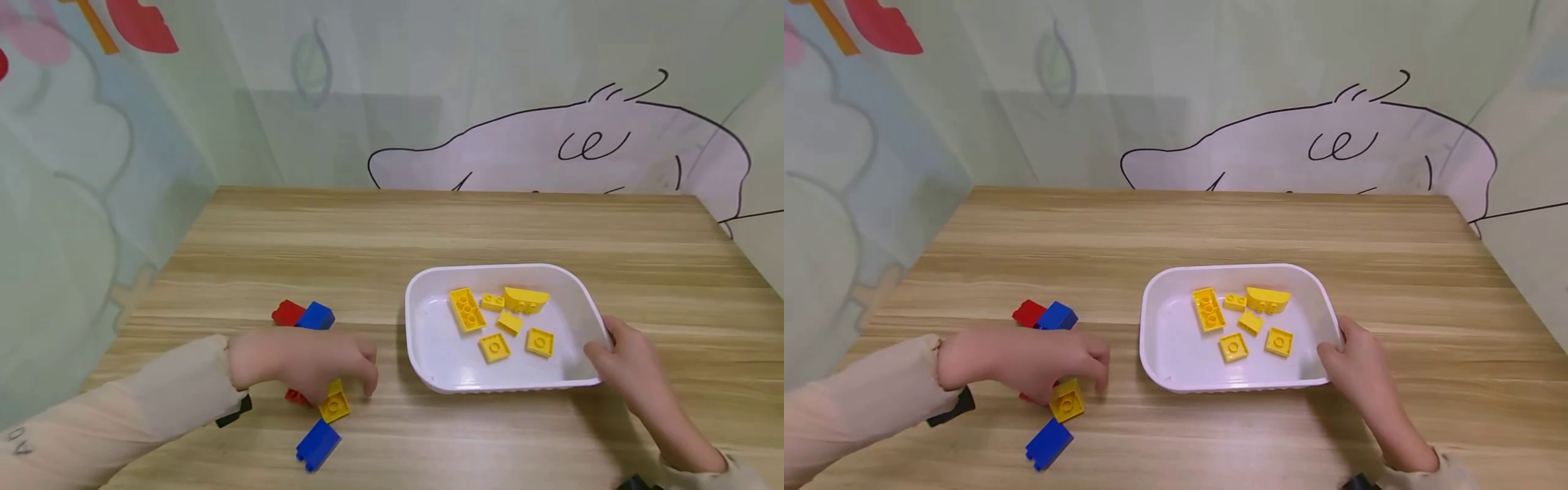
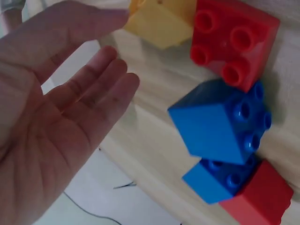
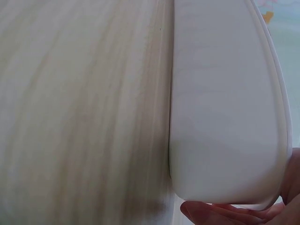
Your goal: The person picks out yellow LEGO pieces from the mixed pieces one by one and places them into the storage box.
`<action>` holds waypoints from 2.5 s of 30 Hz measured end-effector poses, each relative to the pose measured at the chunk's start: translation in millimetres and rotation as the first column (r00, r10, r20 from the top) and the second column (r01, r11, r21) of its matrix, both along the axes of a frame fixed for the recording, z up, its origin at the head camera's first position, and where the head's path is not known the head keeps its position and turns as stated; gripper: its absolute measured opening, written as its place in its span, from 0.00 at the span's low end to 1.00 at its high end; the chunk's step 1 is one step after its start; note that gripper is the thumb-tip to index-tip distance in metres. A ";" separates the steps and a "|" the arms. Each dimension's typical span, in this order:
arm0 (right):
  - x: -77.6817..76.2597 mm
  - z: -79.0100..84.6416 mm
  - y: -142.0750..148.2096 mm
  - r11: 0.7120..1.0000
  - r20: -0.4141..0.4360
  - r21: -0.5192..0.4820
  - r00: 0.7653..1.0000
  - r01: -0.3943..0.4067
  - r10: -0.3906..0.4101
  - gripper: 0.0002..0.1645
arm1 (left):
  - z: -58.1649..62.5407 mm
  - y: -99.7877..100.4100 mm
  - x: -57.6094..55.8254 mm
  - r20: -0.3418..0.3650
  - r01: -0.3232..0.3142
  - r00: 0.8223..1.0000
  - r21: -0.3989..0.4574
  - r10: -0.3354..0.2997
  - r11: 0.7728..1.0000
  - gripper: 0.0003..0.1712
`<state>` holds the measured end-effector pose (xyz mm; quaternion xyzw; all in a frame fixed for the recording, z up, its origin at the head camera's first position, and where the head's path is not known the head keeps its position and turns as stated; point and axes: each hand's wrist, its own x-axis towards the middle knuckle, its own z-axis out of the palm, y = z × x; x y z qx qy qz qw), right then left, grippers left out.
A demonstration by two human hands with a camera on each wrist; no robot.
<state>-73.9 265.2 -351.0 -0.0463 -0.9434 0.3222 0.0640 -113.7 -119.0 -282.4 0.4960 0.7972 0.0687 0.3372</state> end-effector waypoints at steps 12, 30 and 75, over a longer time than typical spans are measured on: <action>0.4 0.5 -0.7 1.000 0.002 0.016 1.000 0.011 -0.011 0.22 | -44.3 -7.1 -10.7 0.043 0.082 0.996 -0.020 -0.081 0.996 0.30; 0.2 2.5 -1.2 1.000 0.029 0.017 0.999 0.012 -0.013 0.23 | -56.5 -0.7 -11.8 0.006 0.047 0.999 -0.096 -0.046 0.994 0.18; 1.9 0.1 0.8 1.000 0.030 0.023 1.000 0.005 -0.005 0.22 | 31.6 46.8 -11.2 -0.172 0.047 0.985 0.083 -0.032 0.995 0.08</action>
